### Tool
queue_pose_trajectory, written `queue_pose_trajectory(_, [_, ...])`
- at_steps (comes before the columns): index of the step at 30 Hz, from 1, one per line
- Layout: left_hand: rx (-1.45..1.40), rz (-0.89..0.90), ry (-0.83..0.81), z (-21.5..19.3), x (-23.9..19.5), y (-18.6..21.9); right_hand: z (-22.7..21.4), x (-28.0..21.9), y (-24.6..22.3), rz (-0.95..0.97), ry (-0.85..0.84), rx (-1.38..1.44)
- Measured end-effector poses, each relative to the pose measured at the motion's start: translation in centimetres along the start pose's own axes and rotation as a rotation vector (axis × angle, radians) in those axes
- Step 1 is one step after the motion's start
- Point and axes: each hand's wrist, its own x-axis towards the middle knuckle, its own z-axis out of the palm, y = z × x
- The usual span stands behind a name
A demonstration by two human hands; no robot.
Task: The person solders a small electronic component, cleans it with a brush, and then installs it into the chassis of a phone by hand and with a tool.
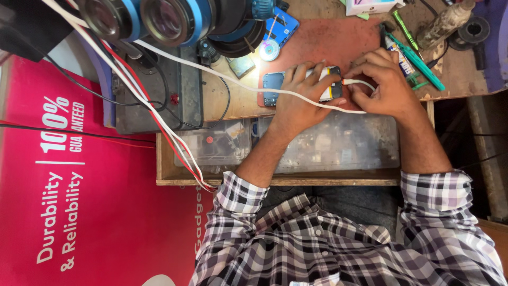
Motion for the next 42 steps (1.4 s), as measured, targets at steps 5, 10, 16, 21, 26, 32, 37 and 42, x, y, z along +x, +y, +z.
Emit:
queue_pose_trajectory(5, [0.029,0.038,0.011,0.2,0.0,0.0,-0.2,0.1,-0.8,0.016,-0.001,-0.006])
queue_pose_trajectory(10, [0.009,0.062,0.007,0.3,0.0,-0.2,-0.6,0.7,-1.0,-0.016,-0.043,-0.002])
queue_pose_trajectory(16, [0.002,0.076,0.039,0.0,0.2,0.0,-0.5,0.8,-1.2,-0.04,-0.047,-0.037])
queue_pose_trajectory(21, [0.02,0.074,0.007,0.0,0.1,0.0,-0.2,0.7,-0.8,-0.032,-0.048,-0.038])
queue_pose_trajectory(26, [0.027,0.079,0.005,0.1,0.1,0.0,0.1,0.4,-0.4,-0.025,-0.045,-0.055])
queue_pose_trajectory(32, [0.035,0.082,0.005,0.2,0.0,0.0,0.3,0.5,-0.3,-0.025,-0.043,-0.053])
queue_pose_trajectory(37, [0.044,0.084,0.004,0.2,0.0,-0.1,0.4,0.4,-0.3,-0.023,-0.038,-0.061])
queue_pose_trajectory(42, [0.052,0.097,0.023,0.3,0.0,-0.1,0.6,0.2,-0.4,0.008,-0.027,-0.059])
